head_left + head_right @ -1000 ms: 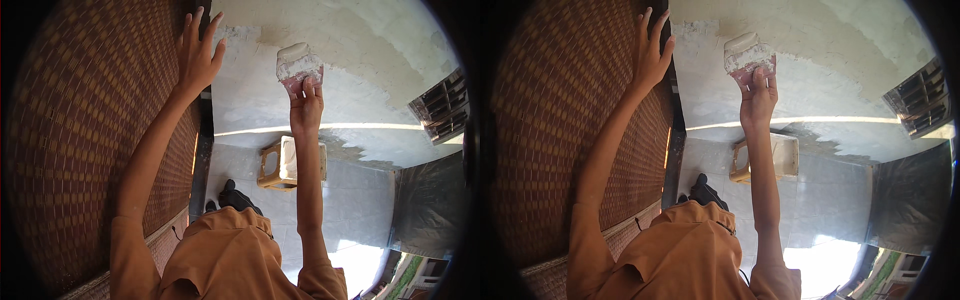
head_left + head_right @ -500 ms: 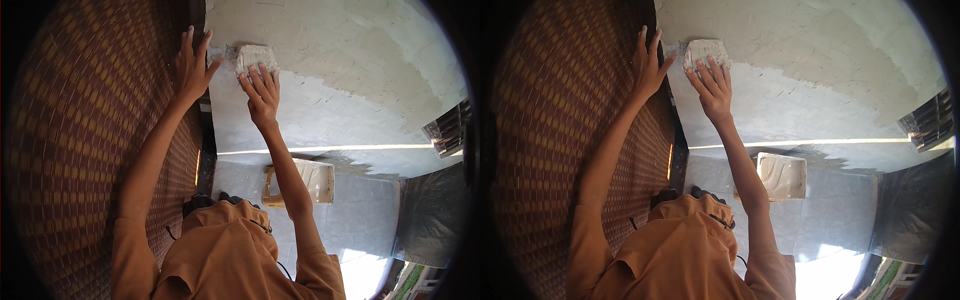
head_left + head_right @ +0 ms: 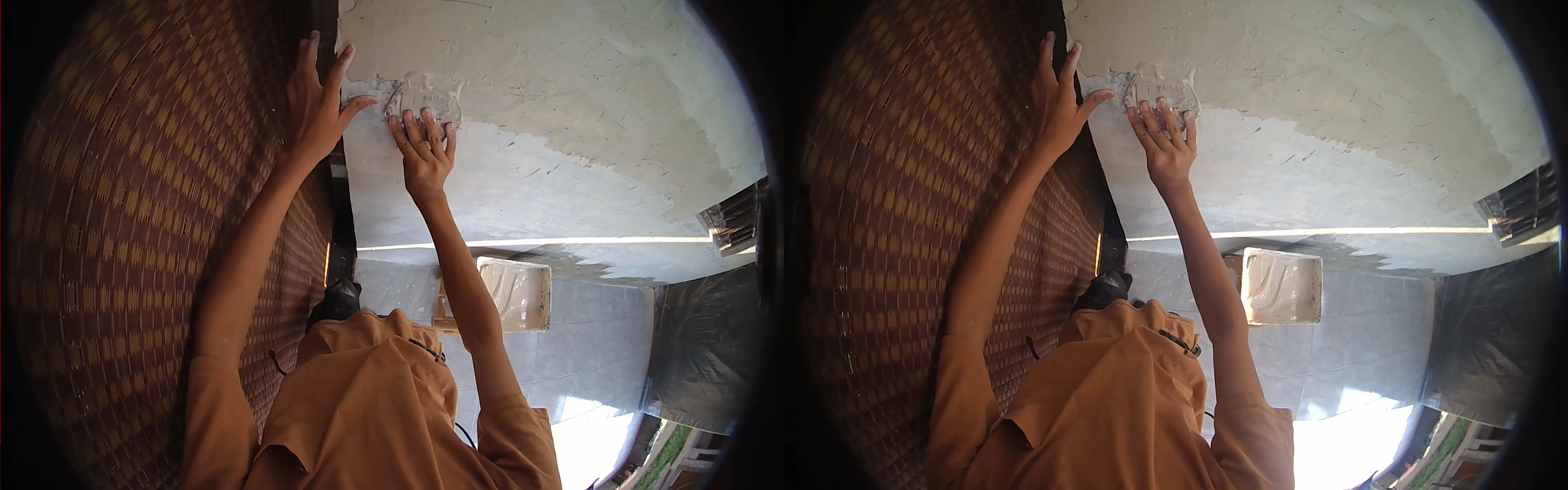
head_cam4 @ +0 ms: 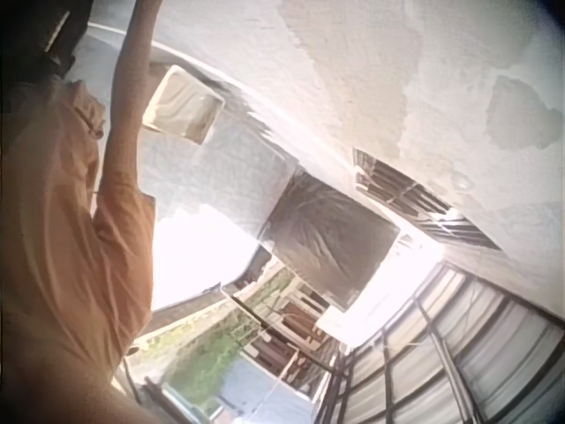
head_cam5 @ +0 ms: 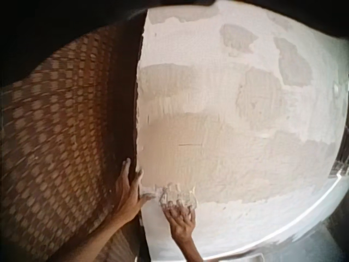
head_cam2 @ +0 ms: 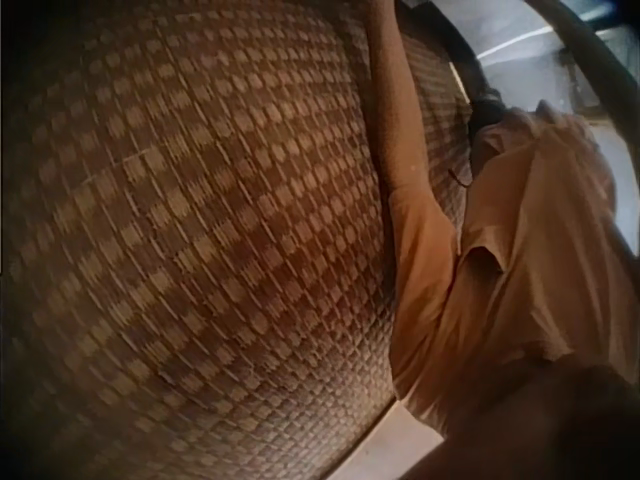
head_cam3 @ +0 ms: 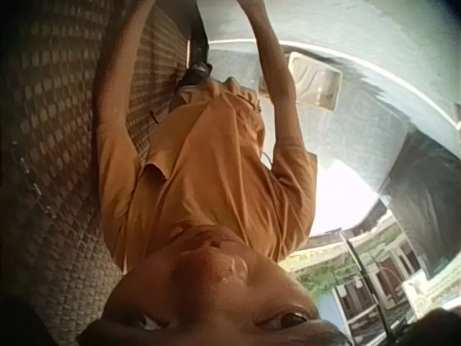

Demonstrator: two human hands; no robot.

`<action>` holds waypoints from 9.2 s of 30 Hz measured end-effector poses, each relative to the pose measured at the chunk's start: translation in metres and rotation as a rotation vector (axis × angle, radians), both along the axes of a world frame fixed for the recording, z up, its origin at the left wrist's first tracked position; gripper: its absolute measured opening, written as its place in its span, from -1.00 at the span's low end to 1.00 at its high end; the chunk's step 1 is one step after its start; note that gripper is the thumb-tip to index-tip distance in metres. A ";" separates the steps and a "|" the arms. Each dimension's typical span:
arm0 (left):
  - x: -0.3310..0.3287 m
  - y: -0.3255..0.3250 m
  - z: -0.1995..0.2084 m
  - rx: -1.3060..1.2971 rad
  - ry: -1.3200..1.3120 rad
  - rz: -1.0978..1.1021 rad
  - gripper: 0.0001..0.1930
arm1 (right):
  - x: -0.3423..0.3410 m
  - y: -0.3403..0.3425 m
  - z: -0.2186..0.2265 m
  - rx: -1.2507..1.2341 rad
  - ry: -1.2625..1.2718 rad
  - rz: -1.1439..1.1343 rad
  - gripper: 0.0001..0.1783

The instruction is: The person applies putty to holes and around a window frame on an exterior wall using a putty knife.

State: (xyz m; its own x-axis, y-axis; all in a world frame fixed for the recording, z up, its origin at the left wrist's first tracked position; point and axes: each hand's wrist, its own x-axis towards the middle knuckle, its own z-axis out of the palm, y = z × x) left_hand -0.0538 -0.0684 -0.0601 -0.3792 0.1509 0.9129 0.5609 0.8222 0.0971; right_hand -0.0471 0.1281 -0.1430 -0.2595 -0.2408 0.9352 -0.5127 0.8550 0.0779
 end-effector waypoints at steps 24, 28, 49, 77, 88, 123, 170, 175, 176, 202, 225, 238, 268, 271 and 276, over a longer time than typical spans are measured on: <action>0.004 0.001 0.015 0.011 -0.117 0.010 0.05 | 0.070 0.030 0.108 -0.915 -0.037 0.341 -0.66; 0.005 0.003 0.017 0.011 -0.091 0.026 0.04 | 0.049 0.009 0.096 -0.606 -0.173 0.289 -0.66; 0.020 0.007 0.016 -0.003 -0.116 0.093 0.02 | 0.048 0.024 0.077 -0.736 -0.197 0.263 -0.69; 0.025 0.017 0.018 -0.014 0.012 0.068 -0.32 | 0.061 0.028 0.117 -1.071 0.013 0.424 -0.70; 0.025 0.017 0.025 -0.052 0.004 0.145 -0.30 | 0.063 0.034 0.129 -0.973 -0.041 0.433 -0.66; 0.024 0.018 0.008 0.009 -0.036 0.072 -0.32 | 0.069 0.061 0.109 -1.092 -0.065 0.415 -0.67; 0.017 0.006 0.010 -0.047 -0.021 0.108 -0.33 | 0.069 0.084 0.123 -1.215 0.089 0.344 -0.64; 0.012 0.000 0.001 -0.002 -0.005 0.063 -0.39 | 0.040 0.041 0.086 -0.819 -0.202 0.349 -0.70; 0.013 -0.002 -0.001 -0.008 -0.005 0.067 -0.39 | 0.037 0.055 0.085 -0.980 -0.155 0.354 -0.69; 0.014 0.001 0.005 0.010 0.016 0.057 -0.34 | 0.067 0.115 0.097 -1.433 0.075 0.130 -0.62; 0.010 -0.013 0.007 0.025 0.050 0.035 -0.35 | 0.040 0.054 0.113 -0.995 -0.009 0.254 -0.69; 0.015 -0.008 0.002 0.000 0.046 0.043 -0.37 | 0.055 0.084 0.092 -1.152 -0.020 0.234 -0.67; 0.019 0.008 -0.002 0.000 0.033 0.045 -0.41 | 0.069 0.140 0.091 -1.310 0.044 0.216 -0.62; 0.024 0.010 -0.002 -0.015 -0.032 0.068 -0.40 | 0.073 0.091 0.099 -1.154 -0.125 0.400 -0.61; 0.029 0.014 -0.002 -0.008 0.015 0.037 -0.37 | 0.043 -0.011 0.085 -0.753 -0.269 0.468 -0.68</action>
